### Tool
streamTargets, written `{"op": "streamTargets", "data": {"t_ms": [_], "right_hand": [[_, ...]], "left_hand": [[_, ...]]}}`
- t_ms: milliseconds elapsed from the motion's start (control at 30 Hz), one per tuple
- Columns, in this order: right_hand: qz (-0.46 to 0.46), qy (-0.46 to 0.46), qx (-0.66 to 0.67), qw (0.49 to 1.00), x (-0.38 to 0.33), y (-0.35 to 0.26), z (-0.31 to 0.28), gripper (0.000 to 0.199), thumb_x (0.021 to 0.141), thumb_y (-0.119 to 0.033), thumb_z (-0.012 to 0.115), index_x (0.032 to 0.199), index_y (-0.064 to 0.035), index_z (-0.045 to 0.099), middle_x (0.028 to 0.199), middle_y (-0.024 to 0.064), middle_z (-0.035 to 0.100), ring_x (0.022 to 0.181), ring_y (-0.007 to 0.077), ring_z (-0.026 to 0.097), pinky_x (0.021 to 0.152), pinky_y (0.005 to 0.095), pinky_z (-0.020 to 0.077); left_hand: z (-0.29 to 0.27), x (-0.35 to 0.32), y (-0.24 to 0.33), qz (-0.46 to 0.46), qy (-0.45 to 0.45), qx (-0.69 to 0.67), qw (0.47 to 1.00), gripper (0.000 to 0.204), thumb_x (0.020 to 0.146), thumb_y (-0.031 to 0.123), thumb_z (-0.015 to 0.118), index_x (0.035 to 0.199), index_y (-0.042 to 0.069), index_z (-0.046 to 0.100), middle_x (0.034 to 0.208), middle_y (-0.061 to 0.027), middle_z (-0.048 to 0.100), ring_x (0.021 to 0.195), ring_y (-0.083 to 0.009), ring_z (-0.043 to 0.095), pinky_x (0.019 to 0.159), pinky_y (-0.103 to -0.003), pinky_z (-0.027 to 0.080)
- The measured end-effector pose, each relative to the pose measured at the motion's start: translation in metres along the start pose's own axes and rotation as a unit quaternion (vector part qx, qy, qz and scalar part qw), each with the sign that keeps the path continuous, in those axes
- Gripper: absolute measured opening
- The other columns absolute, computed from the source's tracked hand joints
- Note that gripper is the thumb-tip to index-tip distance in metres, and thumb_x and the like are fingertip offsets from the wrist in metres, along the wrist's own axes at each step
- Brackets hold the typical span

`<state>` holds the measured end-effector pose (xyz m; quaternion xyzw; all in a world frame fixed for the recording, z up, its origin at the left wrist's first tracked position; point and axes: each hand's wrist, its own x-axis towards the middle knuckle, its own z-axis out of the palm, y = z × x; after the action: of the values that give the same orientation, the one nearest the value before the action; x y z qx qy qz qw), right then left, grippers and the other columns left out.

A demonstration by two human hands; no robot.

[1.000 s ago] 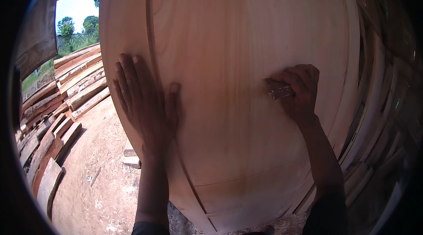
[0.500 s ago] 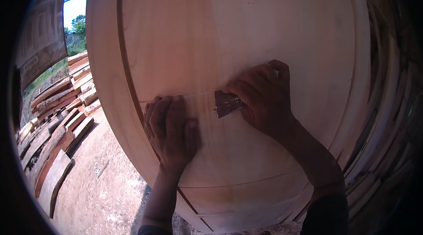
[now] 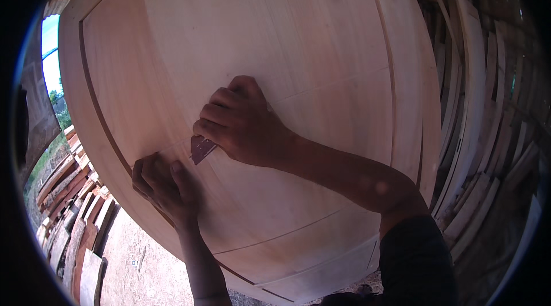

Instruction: The person sands the surface and recessed panels of a wooden door using a piece of sandpaper held by hand, moving it across various sections of the wood.

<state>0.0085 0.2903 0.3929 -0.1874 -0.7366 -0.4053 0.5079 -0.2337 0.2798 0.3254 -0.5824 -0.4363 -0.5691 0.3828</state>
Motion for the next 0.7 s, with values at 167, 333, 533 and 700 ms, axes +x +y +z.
{"op": "streamTargets", "data": {"t_ms": [167,333,533,700], "right_hand": [[0.016,0.027,-0.128,0.991,-0.076,0.088,-0.095,0.020,0.077,-0.015,0.086,0.093,-0.0224,0.077,0.096,-0.0095,0.069,0.098,0.0173,0.062,0.098,0.0461,0.0403],[0.028,0.054,-0.154,0.986,-0.091,0.091,-0.093,0.022,0.076,-0.014,0.086,0.095,-0.0212,0.079,0.097,-0.0084,0.070,0.097,0.0191,0.061,0.098,0.0472,0.0415],[0.015,0.046,-0.149,0.988,-0.089,0.096,-0.099,0.026,0.073,-0.018,0.091,0.096,-0.0234,0.080,0.097,-0.0088,0.069,0.097,0.0184,0.061,0.097,0.0465,0.0421],[-0.038,0.046,-0.085,0.995,-0.059,0.073,-0.072,0.028,0.071,-0.015,0.091,0.096,-0.0224,0.080,0.097,-0.0098,0.069,0.095,0.0184,0.061,0.096,0.0462,0.0437]], "left_hand": [[0.007,-0.004,0.011,-0.021,-0.002,-0.017,1.000,0.051,0.104,0.037,0.064,0.141,0.003,0.056,0.145,-0.0222,0.046,0.133,-0.0417,0.045,0.110,-0.058,0.039],[0.011,-0.004,0.012,0.003,0.015,0.006,1.000,0.051,0.104,0.037,0.062,0.142,0.003,0.055,0.144,-0.0218,0.047,0.135,-0.0414,0.044,0.111,-0.058,0.038],[0.010,-0.003,0.009,-0.008,0.017,0.008,1.000,0.052,0.103,0.036,0.062,0.143,0.004,0.054,0.143,-0.0220,0.048,0.136,-0.0410,0.044,0.112,-0.059,0.038],[0.007,-0.004,0.005,-0.016,0.009,0.008,1.000,0.055,0.106,0.042,0.058,0.145,0.004,0.053,0.144,-0.0211,0.047,0.139,-0.0406,0.043,0.112,-0.061,0.039]]}}
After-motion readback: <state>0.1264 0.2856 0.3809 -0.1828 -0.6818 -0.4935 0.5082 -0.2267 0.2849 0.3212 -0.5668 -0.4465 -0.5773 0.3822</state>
